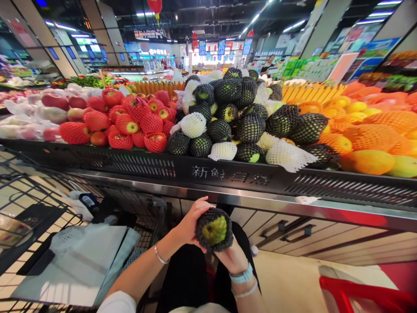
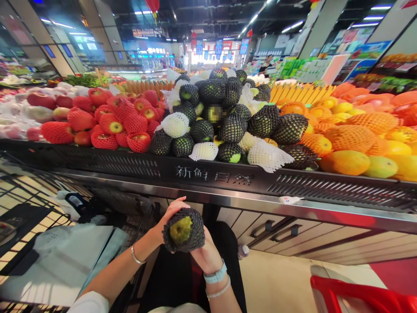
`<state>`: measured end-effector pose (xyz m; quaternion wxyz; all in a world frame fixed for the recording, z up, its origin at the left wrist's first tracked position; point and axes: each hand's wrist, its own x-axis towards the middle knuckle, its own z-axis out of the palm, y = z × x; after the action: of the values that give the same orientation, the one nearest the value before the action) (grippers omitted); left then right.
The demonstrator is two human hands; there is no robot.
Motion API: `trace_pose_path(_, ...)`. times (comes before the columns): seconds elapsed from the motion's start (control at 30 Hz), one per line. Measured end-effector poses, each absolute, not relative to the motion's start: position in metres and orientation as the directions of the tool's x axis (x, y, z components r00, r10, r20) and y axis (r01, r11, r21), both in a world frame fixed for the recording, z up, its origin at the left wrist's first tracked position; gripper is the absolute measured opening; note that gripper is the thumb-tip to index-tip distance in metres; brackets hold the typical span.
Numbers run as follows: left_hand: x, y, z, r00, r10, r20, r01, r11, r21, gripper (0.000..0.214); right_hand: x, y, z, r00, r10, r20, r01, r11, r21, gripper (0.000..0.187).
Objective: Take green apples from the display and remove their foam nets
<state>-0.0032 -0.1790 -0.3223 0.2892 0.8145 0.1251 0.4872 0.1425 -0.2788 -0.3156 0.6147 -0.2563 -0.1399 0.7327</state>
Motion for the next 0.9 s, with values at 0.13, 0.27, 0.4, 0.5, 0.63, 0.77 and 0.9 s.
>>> trace_pose_path(0.13,-0.001,-0.178,-0.319,0.442,0.336,0.832,-0.163,-0.882,0.442,0.092,0.140,-0.278,-0.316,-0.153,0.966,-0.207,-0.832,-0.239,-0.501,0.038)
trace_pose_path(0.27,0.005,-0.181,-0.316,0.293,0.469,0.833,-0.128,-0.844,0.520,0.069,0.136,-0.277,-0.311,-0.153,0.971,-0.186,-0.854,-0.224,-0.470,0.039)
trace_pose_path(0.4,0.006,-0.181,-0.310,0.300,0.432,0.851,-0.142,-0.862,0.487,0.036,0.136,-0.276,-0.304,-0.188,0.967,-0.171,-0.875,-0.244,-0.418,0.035)
trace_pose_path(0.5,0.003,-0.180,-0.308,0.370,0.399,0.839,-0.085,-0.885,0.458,0.028,0.137,-0.274,-0.306,-0.238,0.958,-0.160,-0.900,-0.279,-0.336,0.022)
trace_pose_path(0.63,-0.001,-0.178,-0.309,0.384,0.322,0.865,0.025,-0.940,0.339,0.028,0.137,-0.271,-0.312,-0.285,0.944,-0.166,-0.930,-0.314,-0.189,0.019)
trace_pose_path(0.77,-0.004,-0.172,-0.305,0.391,0.242,0.888,0.153,-0.968,0.197,0.021,0.138,-0.269,-0.312,-0.366,0.922,-0.124,-0.926,-0.374,-0.051,0.018)
trace_pose_path(0.9,-0.007,-0.166,-0.301,0.443,0.183,0.878,0.211,-0.973,0.097,0.020,0.144,-0.268,-0.313,-0.351,0.936,-0.030,-0.936,-0.351,-0.019,0.031)
